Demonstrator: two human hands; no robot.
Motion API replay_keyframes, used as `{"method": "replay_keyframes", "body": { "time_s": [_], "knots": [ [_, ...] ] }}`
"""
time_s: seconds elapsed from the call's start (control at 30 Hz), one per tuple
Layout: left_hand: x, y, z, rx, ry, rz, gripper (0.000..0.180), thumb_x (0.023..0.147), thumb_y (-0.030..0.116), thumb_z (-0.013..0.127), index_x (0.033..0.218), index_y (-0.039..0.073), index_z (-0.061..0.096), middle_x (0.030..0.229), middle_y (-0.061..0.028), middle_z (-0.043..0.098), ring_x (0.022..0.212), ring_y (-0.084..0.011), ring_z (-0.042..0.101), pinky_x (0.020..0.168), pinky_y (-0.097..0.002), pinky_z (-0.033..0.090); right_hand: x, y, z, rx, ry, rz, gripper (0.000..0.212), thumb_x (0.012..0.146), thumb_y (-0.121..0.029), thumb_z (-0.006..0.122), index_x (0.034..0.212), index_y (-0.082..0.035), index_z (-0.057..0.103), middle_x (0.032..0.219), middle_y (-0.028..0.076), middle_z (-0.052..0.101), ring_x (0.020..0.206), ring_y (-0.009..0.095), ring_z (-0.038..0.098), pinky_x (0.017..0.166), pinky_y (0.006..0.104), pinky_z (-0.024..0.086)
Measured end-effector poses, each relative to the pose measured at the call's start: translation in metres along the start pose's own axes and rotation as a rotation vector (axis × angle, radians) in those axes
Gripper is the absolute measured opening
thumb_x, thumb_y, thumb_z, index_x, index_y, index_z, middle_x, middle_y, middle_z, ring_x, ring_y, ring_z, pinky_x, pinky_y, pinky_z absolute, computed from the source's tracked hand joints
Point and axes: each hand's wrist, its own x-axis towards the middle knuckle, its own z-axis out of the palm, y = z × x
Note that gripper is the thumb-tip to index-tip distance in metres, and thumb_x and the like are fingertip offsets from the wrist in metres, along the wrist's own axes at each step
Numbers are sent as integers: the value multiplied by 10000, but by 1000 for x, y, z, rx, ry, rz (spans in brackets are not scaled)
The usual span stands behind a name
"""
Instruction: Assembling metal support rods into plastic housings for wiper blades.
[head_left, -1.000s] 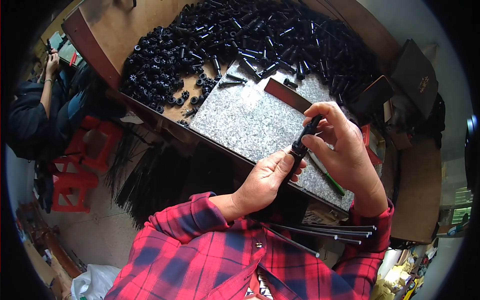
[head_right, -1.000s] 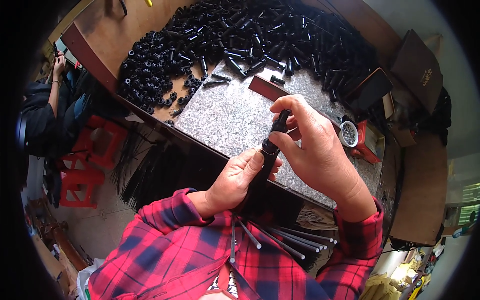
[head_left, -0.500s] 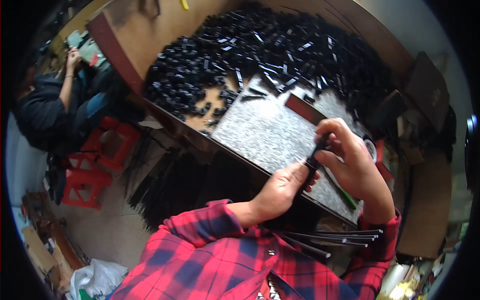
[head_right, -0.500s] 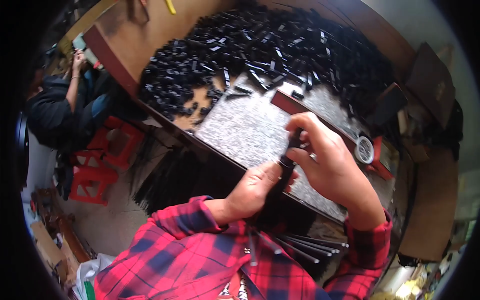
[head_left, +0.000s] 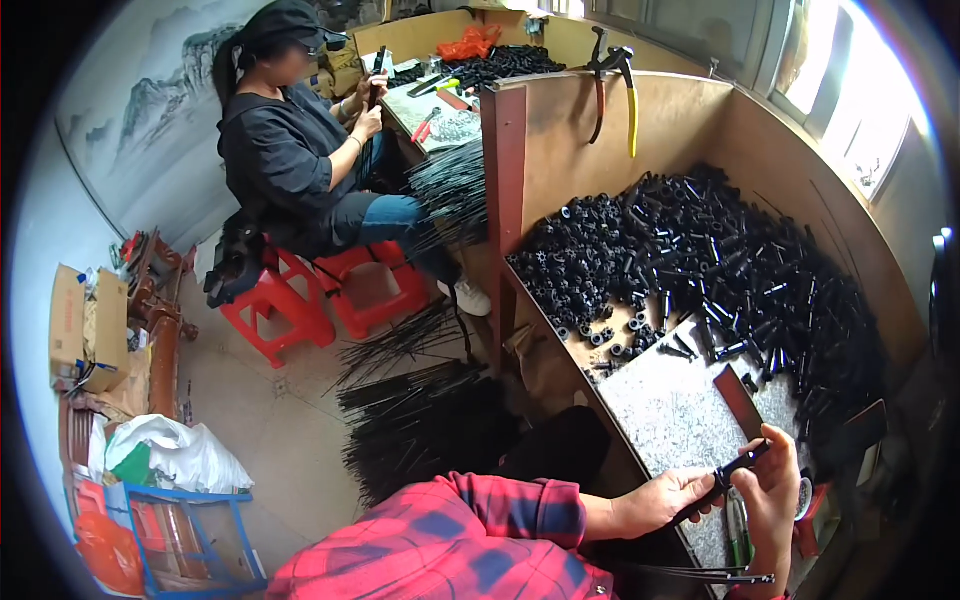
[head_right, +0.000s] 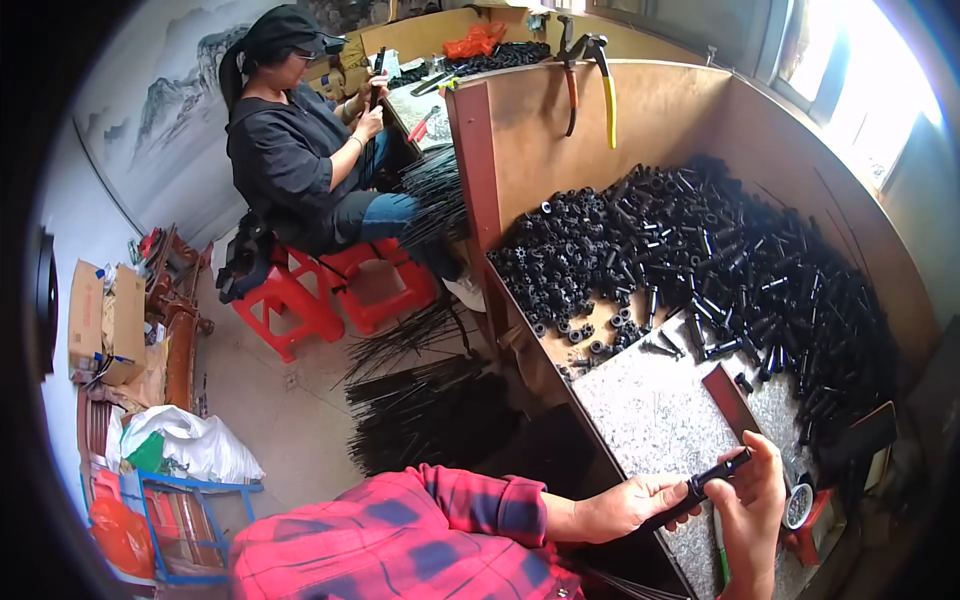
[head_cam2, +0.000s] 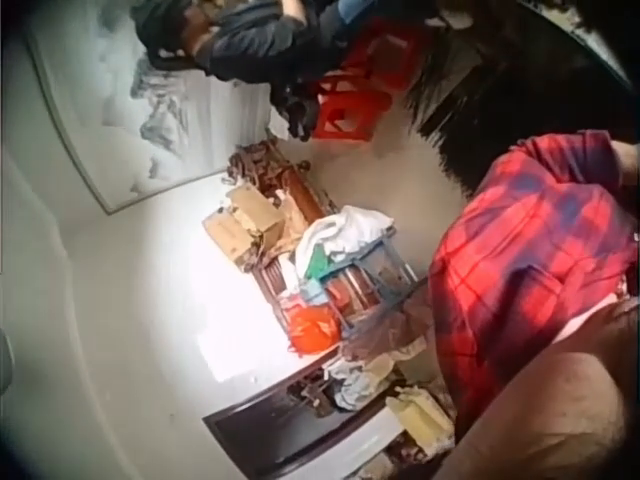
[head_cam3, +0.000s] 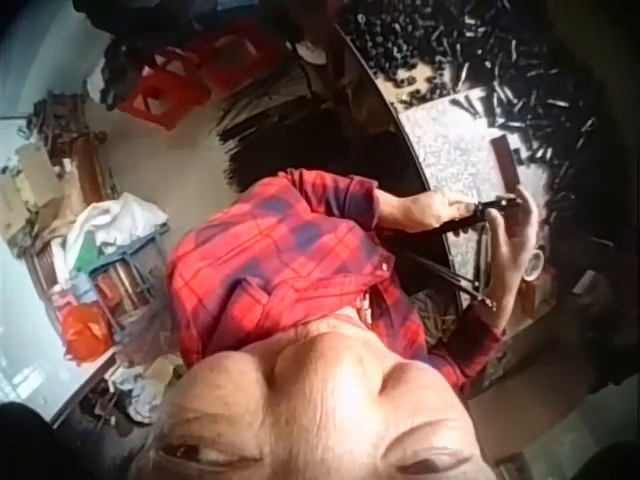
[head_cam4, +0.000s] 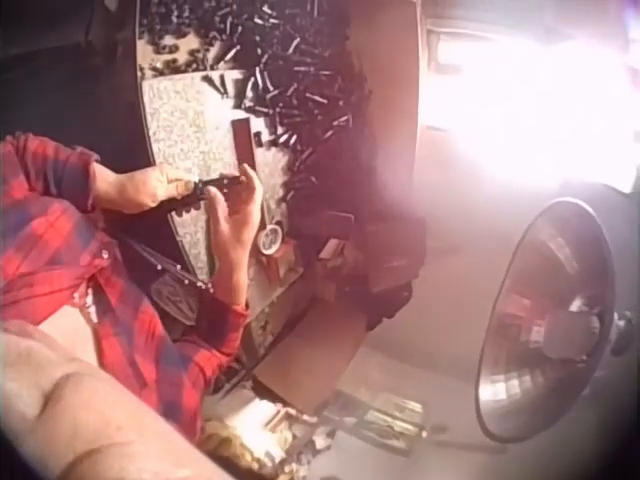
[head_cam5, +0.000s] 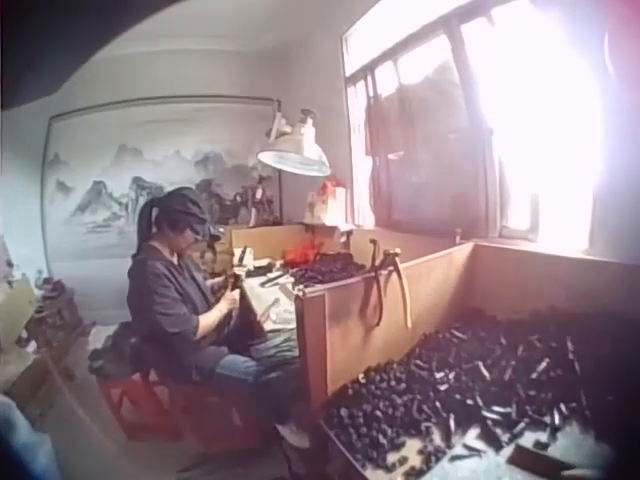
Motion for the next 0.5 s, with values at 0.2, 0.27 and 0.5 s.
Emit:
{"method": "replay_keyframes", "body": {
  "time_s": [0.2,0.27,0.5],
  "knots": [
    [4,1,-2,-1,-19,23,391,994,420,404,1012,67,573,810,32,522,732,-54,484,684,-213,430,-2,12,-4,-415,-129,-42,356,678,43,700,1006,13,565,865,48,597,830,135,589,717,274,498],
    [3,2,0,-22,22,45,380,998,415,402,981,75,570,784,42,502,707,-48,466,649,-208,422,-1,13,-5,-350,-129,20,374,655,37,736,989,13,571,877,56,610,822,142,598,735,284,492],
    [2,-1,2,-18,-24,23,368,993,423,411,1001,87,560,784,52,480,707,-44,450,644,-211,421,-2,22,-14,-211,-175,55,377,634,42,774,961,12,588,874,38,610,813,129,597,738,283,481]
  ]
}}
